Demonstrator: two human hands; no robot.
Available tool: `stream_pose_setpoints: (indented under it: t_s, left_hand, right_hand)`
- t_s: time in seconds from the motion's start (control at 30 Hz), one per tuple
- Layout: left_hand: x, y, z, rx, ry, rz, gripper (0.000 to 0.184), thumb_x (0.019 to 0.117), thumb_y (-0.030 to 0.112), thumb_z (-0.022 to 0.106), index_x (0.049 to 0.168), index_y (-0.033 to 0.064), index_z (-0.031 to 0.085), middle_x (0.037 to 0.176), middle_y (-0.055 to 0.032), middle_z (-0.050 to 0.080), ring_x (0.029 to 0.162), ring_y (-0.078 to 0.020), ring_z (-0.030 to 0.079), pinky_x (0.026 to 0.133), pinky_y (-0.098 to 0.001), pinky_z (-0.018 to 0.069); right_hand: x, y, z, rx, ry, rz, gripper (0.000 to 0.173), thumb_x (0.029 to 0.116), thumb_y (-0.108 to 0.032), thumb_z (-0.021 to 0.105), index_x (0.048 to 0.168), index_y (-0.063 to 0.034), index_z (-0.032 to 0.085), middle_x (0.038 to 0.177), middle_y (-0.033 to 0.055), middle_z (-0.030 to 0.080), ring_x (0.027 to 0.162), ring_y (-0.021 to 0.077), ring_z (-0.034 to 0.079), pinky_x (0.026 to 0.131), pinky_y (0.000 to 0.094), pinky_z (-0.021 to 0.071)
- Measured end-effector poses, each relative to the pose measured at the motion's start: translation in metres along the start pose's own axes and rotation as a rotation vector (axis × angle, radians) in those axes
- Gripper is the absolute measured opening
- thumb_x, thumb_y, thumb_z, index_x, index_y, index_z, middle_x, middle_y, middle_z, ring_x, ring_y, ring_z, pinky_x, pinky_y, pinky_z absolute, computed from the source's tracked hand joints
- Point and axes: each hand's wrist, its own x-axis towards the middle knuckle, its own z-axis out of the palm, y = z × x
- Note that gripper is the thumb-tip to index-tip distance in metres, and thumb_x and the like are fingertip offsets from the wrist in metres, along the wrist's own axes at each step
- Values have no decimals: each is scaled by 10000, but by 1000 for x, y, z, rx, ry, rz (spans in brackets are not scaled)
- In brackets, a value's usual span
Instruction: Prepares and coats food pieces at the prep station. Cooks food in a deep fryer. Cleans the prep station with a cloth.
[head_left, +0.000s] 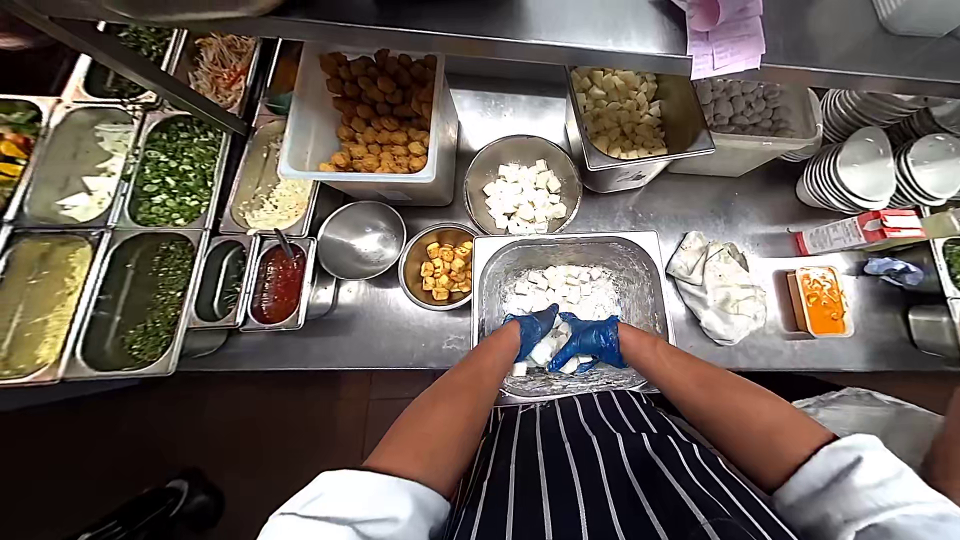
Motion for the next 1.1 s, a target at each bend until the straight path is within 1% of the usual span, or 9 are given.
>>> stream_pose_setpoints:
  t_s: [0.1,0.2,0.3,0.43,0.6,0.77,0.87,0.97,1.1]
  left_hand:
    - [5,-4,8,-191,-35,-1,812,1058,657,143,1483,53,483,1474,-238,503,1350,-352,503,1081,-596,417]
    - [3,-3,12,-173,15,21,816,1053,662,134,1436,68,541,1432,-219,551,1329,-338,529,1064,-599,435]
    - [-8,4,17,-102,173,30,823,1051,664,179,1380,40,604,1441,-237,556,1393,-381,479,1120,-658,360]
    - [-29,23,13,-151,318,72,788,1041,677,264,1374,54,615,1390,-247,592,1342,-405,524,1089,-644,407]
    - [-73,73,-24,-197,421,296,747,1042,669,289,1366,79,614,1326,-237,630,1296,-400,564,1063,-661,430]
    - [-108,132,-95,-263,512,507,741,1047,659,286,1360,69,606,1342,-219,618,1301,-369,557,1057,-649,438]
    - [-86,155,-143,-347,476,489,767,1049,664,247,1385,68,593,1419,-207,572,1354,-344,516,1078,-635,419]
    - [-55,155,-174,-509,407,391,703,1043,641,264,1369,104,578,1299,-202,595,1148,-326,591,887,-586,503]
    - [-40,137,-195,-623,452,274,639,1042,578,401,1486,123,458,1468,-246,436,1272,-439,492,918,-711,455]
  right_hand:
    - [5,3,8,85,0,-46,1401,641,-100,943,1649,-287,-12,1493,248,459,1176,359,618,864,508,580]
    - [5,6,11,72,16,-102,1340,634,-73,939,1635,-272,70,1398,224,537,1078,319,655,801,464,591]
    - [1,6,13,16,62,-137,1375,620,-75,945,1642,-253,43,1400,239,531,1058,331,655,793,480,585]
    - [-11,-3,2,-78,180,-251,1349,564,-100,972,1626,-226,150,1444,216,523,1178,340,640,887,516,589]
    - [-75,-65,-23,-214,375,-400,1401,525,-179,1000,1647,-163,162,1534,240,420,1379,367,484,1094,565,463]
    - [-95,-153,-70,-234,418,-684,1350,483,-71,977,1604,-150,229,1439,193,522,1267,280,586,1013,479,546]
    - [-74,-203,-99,-285,369,-634,1345,560,-30,946,1636,-159,149,1569,173,414,1348,269,525,1036,466,522]
    - [-34,-228,-119,-207,330,-482,1147,691,-28,894,1608,-225,233,1477,181,500,1181,357,628,827,549,599]
    - [0,-234,-134,-66,414,-454,702,892,2,652,1534,-155,419,1435,183,511,1105,327,627,787,511,583]
